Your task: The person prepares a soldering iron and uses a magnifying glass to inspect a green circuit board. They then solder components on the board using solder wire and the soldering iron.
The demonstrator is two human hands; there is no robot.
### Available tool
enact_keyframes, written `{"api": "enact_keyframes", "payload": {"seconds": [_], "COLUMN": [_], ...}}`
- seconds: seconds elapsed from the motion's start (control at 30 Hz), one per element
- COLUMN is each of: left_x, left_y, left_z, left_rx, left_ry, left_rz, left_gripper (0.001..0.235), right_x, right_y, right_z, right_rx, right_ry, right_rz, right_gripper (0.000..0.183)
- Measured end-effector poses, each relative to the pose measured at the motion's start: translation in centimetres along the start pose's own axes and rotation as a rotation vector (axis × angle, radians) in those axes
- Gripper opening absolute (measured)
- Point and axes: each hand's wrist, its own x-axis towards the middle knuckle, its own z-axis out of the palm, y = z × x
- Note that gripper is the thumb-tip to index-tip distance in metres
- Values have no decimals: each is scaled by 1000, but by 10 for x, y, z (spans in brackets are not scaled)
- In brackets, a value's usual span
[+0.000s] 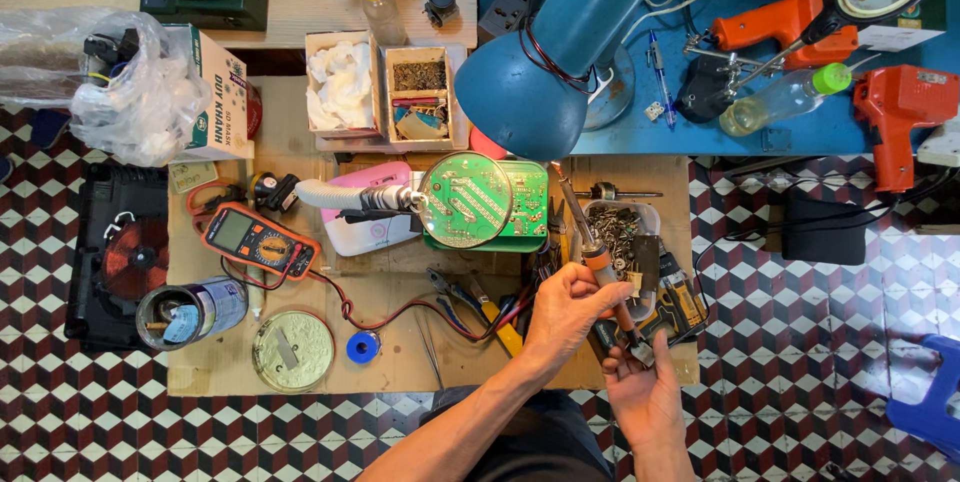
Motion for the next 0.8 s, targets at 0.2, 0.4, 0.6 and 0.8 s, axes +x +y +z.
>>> {"api": "enact_keyframes", "payload": {"seconds": [0.2,0.4,0.6,0.8], "left_x": [-3,0,7,20], "left_y": [0,2,-3,-19], "left_z": [-7,-9,-18,-28], "left_rx": [-40,-59,-107,-359], "left_ry": [-79,-112,-149,-196], "left_rz": [-24,-48,-107,-175], "left_gripper": [25,33,42,37], "right_x": [0,4,4,-1], "right_y": [0,-1,-4,-3], "right_z": [-2,-6,-9,-9], "right_rx": [-15,9,37,48], "right_ry": [9,-25,-112,-169], "right_rz": [-16,-48,-83,-87], "right_gripper": [44,41,39,44]}}
